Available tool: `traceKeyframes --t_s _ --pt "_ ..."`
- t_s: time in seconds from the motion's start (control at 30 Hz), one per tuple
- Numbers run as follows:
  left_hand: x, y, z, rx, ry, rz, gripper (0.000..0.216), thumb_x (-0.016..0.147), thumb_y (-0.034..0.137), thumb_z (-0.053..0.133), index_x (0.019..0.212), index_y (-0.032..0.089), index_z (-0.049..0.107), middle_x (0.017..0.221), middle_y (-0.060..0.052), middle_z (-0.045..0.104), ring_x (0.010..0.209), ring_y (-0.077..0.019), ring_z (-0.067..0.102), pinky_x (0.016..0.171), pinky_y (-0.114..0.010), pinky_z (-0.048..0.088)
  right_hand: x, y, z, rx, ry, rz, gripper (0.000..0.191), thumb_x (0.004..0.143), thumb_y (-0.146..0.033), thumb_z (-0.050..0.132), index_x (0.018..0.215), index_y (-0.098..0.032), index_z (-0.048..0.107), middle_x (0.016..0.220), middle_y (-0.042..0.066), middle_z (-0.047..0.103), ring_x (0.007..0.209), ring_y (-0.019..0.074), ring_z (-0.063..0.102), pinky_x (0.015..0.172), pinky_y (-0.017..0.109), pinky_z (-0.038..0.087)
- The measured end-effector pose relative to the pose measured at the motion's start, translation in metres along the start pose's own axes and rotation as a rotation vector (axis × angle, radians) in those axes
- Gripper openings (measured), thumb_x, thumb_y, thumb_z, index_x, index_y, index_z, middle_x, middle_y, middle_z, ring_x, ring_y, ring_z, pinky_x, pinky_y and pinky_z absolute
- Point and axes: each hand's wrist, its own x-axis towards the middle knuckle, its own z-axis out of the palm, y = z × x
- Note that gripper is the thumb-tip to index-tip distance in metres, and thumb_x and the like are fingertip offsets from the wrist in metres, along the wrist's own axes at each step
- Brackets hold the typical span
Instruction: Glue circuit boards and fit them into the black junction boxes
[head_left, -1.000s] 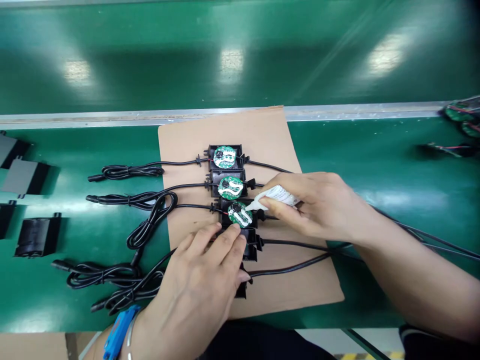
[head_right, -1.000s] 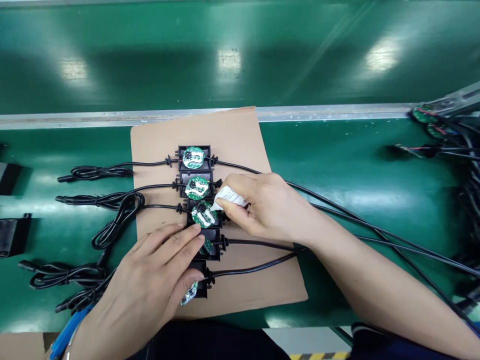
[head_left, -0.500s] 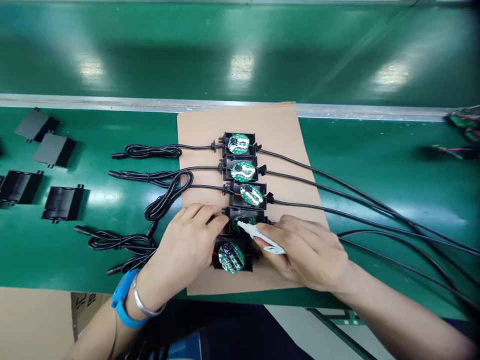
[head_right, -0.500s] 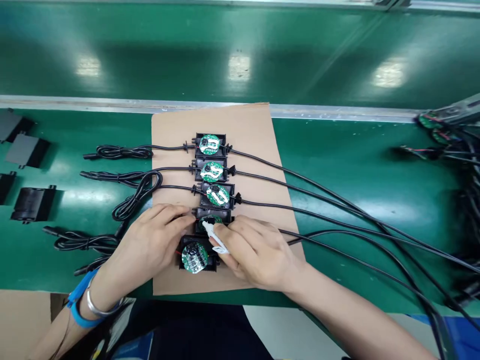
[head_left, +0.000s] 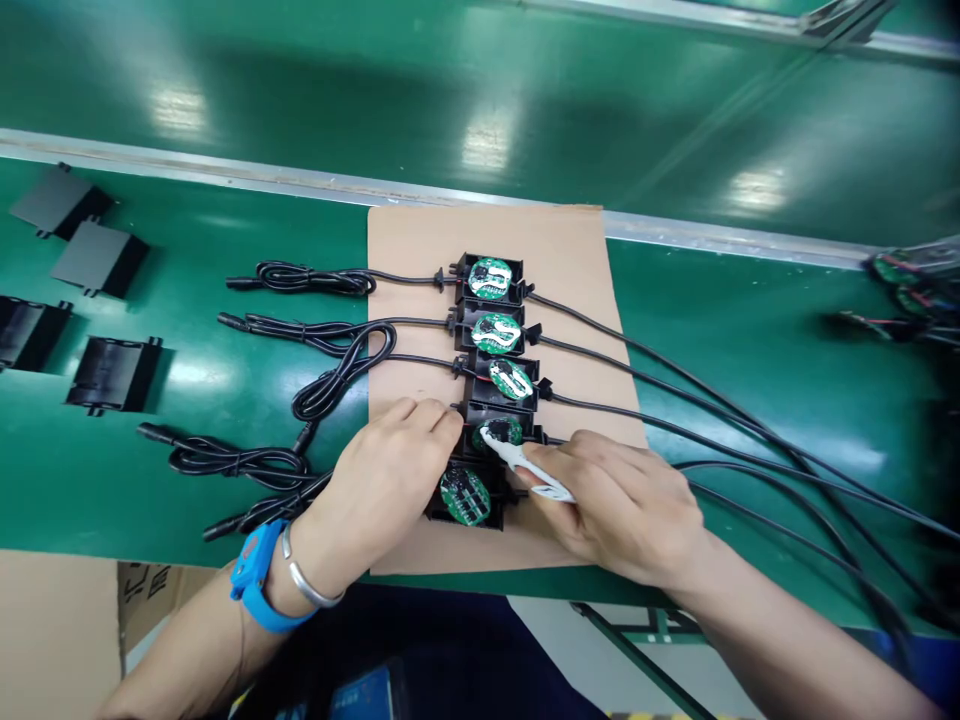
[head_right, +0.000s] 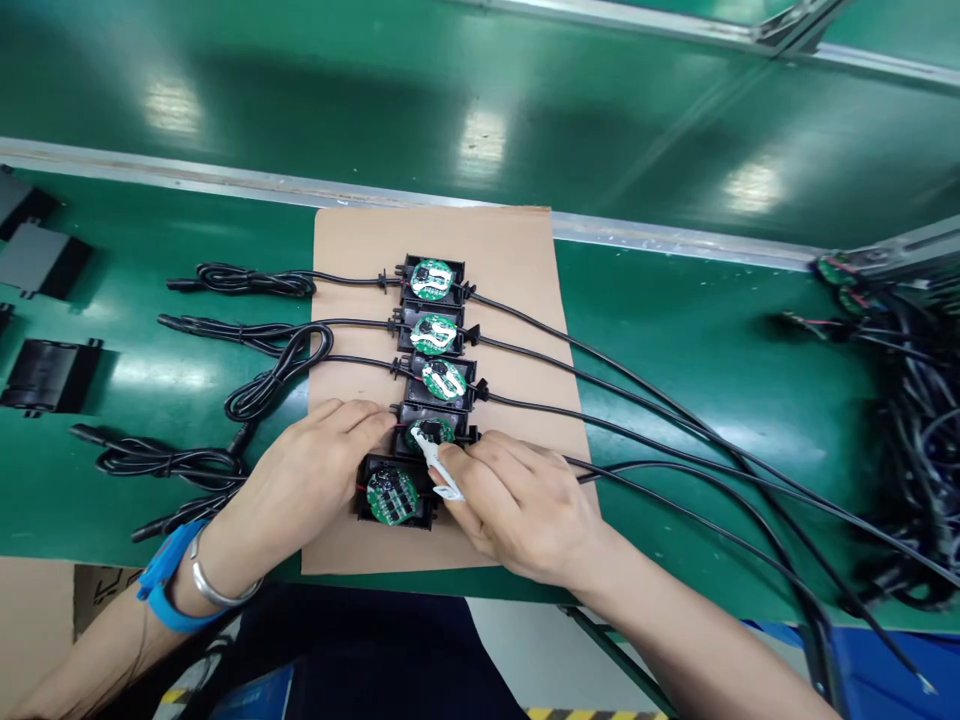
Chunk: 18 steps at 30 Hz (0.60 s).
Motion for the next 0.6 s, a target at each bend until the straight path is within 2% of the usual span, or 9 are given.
traceKeyframes --t_s 0.13,0.4,0.6 --pt "-0.001 0.000 0.001 -0.013 0.013 -0.006 0.036 0.091 0.000 0.044 0.123 0.009 0.058 0.113 -0.011 0.065 0.109 -0.0229 0.061 0.094 -0.041 0.057 -0.002 -0.001 -0.004 0.023 -0.058 0.024 0.020 0.090 -0.013 0.058 0.110 -0.013 0.056 0.073 0.006 0.062 0.062 0.0185 0.055 0.055 0.031 0.047" --pt "-0.001 -0.001 0.001 -0.020 -0.018 -0.014 0.035 0.092 0.001 0.043 0.123 0.010 0.058 0.116 -0.011 0.064 0.111 -0.0224 0.060 0.096 -0.041 0.057 -0.005 0.002 -0.006 0.085 -0.088 0.081 0.014 0.092 -0.013 0.055 0.106 -0.015 0.057 0.079 0.006 0.066 0.066 0.0181 0.061 0.059 0.030 0.050" --pt "-0.001 0.000 -0.001 -0.009 0.006 -0.002 0.038 0.090 -0.002 0.041 0.122 0.010 0.059 0.116 -0.012 0.065 0.111 -0.0227 0.061 0.095 -0.040 0.058 -0.003 0.006 -0.013 0.073 -0.095 0.097 0.010 0.093 -0.012 0.052 0.102 -0.017 0.054 0.076 0.005 0.065 0.066 0.0186 0.061 0.056 0.031 0.050"
